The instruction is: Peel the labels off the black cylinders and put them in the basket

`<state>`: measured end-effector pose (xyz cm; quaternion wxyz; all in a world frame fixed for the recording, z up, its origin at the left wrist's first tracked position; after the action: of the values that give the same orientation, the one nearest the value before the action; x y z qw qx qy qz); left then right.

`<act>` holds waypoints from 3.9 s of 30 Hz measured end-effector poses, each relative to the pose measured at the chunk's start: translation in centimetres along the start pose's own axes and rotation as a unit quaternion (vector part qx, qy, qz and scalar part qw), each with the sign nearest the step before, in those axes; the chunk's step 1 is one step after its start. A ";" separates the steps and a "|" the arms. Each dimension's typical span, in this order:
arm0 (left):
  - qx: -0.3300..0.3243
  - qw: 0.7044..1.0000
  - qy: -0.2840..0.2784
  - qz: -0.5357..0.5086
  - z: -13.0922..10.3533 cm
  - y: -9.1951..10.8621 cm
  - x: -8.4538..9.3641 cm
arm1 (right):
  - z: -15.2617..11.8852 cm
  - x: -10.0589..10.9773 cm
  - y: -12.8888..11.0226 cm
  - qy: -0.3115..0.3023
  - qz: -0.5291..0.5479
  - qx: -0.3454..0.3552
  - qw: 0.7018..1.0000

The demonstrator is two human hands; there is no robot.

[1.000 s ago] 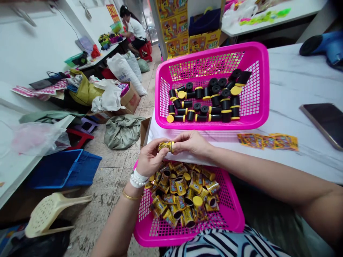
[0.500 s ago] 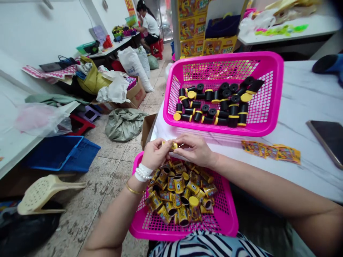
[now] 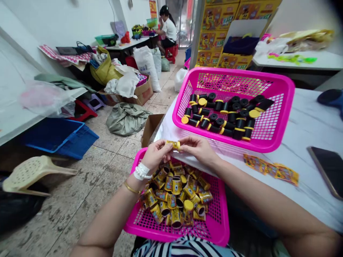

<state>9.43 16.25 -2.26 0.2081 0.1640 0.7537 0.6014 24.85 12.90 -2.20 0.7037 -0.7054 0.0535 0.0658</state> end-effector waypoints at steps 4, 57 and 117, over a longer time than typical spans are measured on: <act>-0.019 1.000 0.019 0.007 0.3 -0.3 0.0 | 0.0 -0.1 -0.2 0.003 0.024 -0.021 0.999; 0.195 0.967 -0.075 -0.145 -8.6 -5.4 -3.6 | -8.4 -5.9 -3.8 -0.084 -0.189 0.277 0.938; -0.053 0.994 0.076 0.053 -7.4 -0.2 -6.3 | -11.7 0.8 -1.9 0.300 -0.248 0.148 0.909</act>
<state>11.07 6.88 -0.28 0.1263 0.1460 0.7249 0.6613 26.19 1.20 -0.45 0.7446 -0.5701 0.0950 -0.3340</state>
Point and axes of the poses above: each hand's wrist, its own z-axis towards the middle knuckle, its own x-axis out of the back of the hand, y = z × x, the point moved 7 cm from there along z, towards the middle knuckle, and after that the axes turned 5 degrees about z, right-handed, at the moved point
